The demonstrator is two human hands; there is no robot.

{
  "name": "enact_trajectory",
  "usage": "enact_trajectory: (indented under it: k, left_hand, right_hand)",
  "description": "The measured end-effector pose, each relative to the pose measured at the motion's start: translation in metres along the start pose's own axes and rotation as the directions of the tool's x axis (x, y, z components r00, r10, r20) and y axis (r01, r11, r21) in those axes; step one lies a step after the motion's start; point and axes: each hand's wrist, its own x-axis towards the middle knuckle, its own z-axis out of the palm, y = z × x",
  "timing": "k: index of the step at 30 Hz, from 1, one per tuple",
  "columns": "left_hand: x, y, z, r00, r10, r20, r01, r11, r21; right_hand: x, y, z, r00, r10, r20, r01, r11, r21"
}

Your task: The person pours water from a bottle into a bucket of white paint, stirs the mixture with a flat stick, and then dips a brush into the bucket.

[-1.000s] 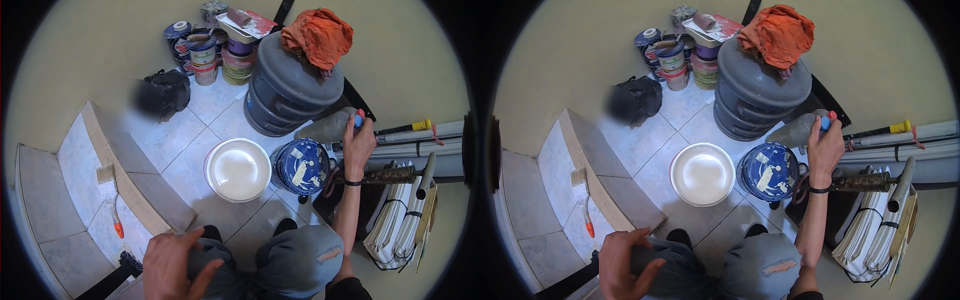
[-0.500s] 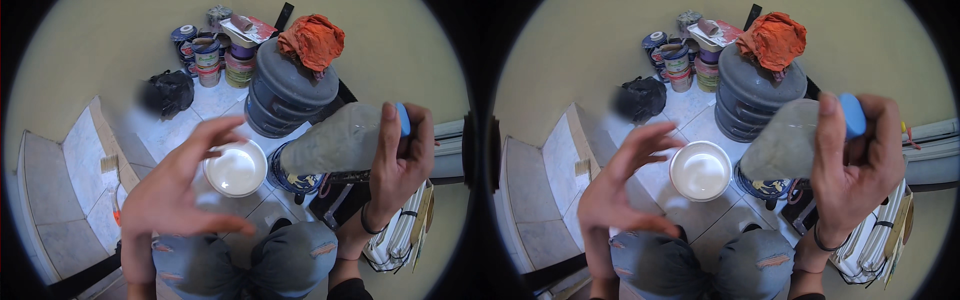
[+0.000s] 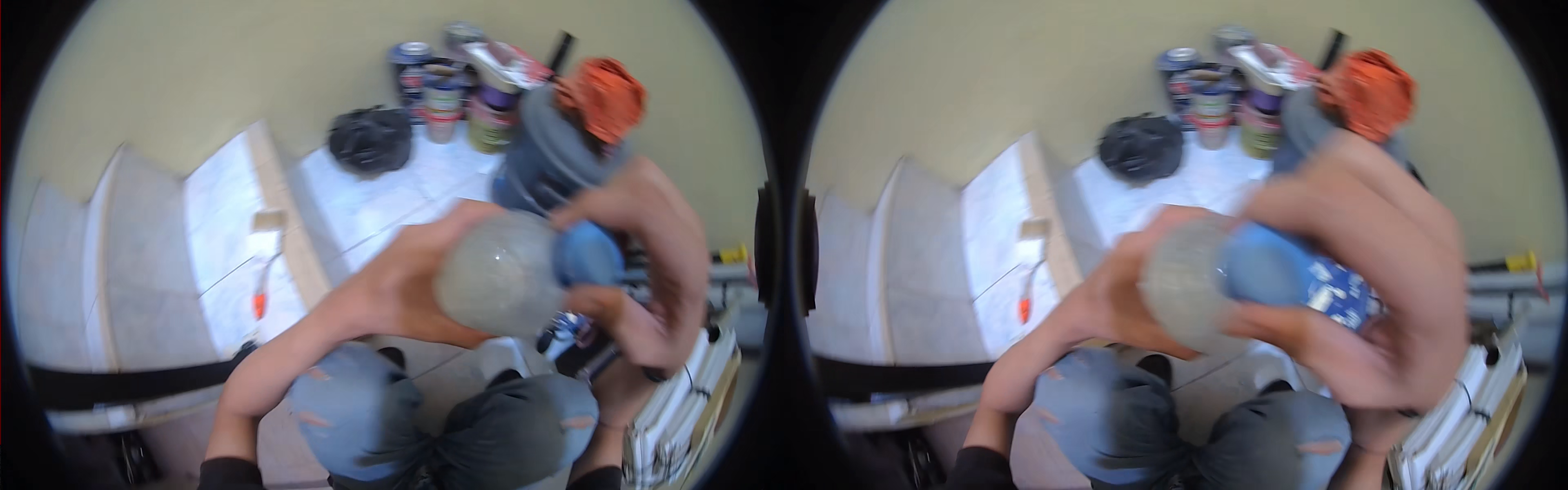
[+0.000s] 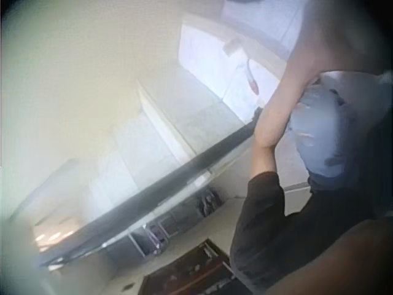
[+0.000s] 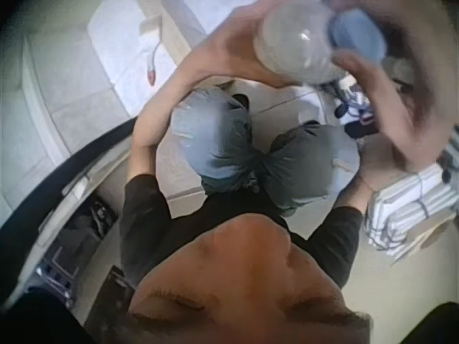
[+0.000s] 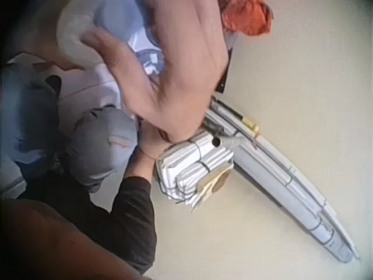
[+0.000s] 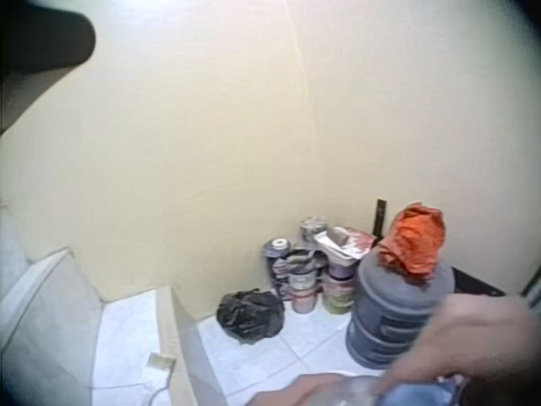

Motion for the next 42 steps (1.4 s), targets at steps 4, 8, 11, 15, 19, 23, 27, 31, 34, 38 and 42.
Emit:
enact_trajectory:
  k: [4, 8, 11, 15, 19, 23, 27, 31, 34, 38, 42]
  left_hand:
    - [0.018, -0.001, 0.019, 0.981, 0.071, 0.18, -0.04, 0.985, -0.17]
    - [0.002, -0.003, 0.021, 0.961, 0.15, 0.232, -0.101, 0.972, -0.211]
    - [-0.01, -0.006, 0.029, 0.976, 0.131, 0.171, -0.07, 0.943, -0.324]
    - [0.001, -0.002, 0.033, 0.985, 0.099, 0.141, -0.05, 0.946, -0.32]
    - [0.01, -0.007, 0.041, 0.992, 0.127, -0.016, -0.128, 0.979, -0.156]
    - [0.019, -0.005, 0.046, 0.968, 0.176, -0.18, -0.181, 0.983, -0.01]
    - [0.019, -0.014, 0.051, 0.943, 0.141, -0.3, -0.151, 0.988, -0.012]
    - [0.027, -0.018, 0.063, 0.937, 0.065, -0.343, -0.09, 0.994, -0.057]
    - [0.036, -0.025, 0.076, 0.935, 0.096, -0.343, -0.119, 0.992, -0.044]
    - [0.049, -0.025, 0.097, 0.97, 0.042, -0.239, -0.084, 0.983, -0.166]
    - [0.054, -0.023, 0.113, 0.931, 0.062, -0.358, -0.081, 0.996, -0.038]
  right_hand:
    - [-0.043, 0.024, 0.005, 0.97, 0.24, -0.026, -0.239, 0.97, 0.041]
    - [-0.084, 0.055, 0.041, 0.907, 0.42, 0.043, -0.421, 0.89, 0.174]
    - [-0.11, 0.065, 0.058, 0.864, 0.5, 0.064, -0.502, 0.84, 0.206]
    - [-0.142, 0.088, 0.055, 0.804, 0.593, 0.048, -0.586, 0.775, 0.237]
    - [-0.171, 0.11, 0.057, 0.741, 0.671, 0.036, -0.652, 0.705, 0.279]
    - [-0.192, 0.128, 0.054, 0.695, 0.719, 0.018, -0.685, 0.654, 0.321]
    - [-0.202, 0.139, 0.054, 0.685, 0.728, 0.024, -0.689, 0.636, 0.347]
    - [-0.215, 0.149, 0.039, 0.688, 0.725, 0.033, -0.681, 0.629, 0.374]
    - [-0.216, 0.154, 0.034, 0.675, 0.737, 0.031, -0.691, 0.618, 0.375]
    - [-0.217, 0.147, 0.033, 0.659, 0.752, 0.019, -0.711, 0.614, 0.344]
    - [-0.22, 0.14, 0.037, 0.644, 0.764, 0.037, -0.73, 0.6, 0.328]
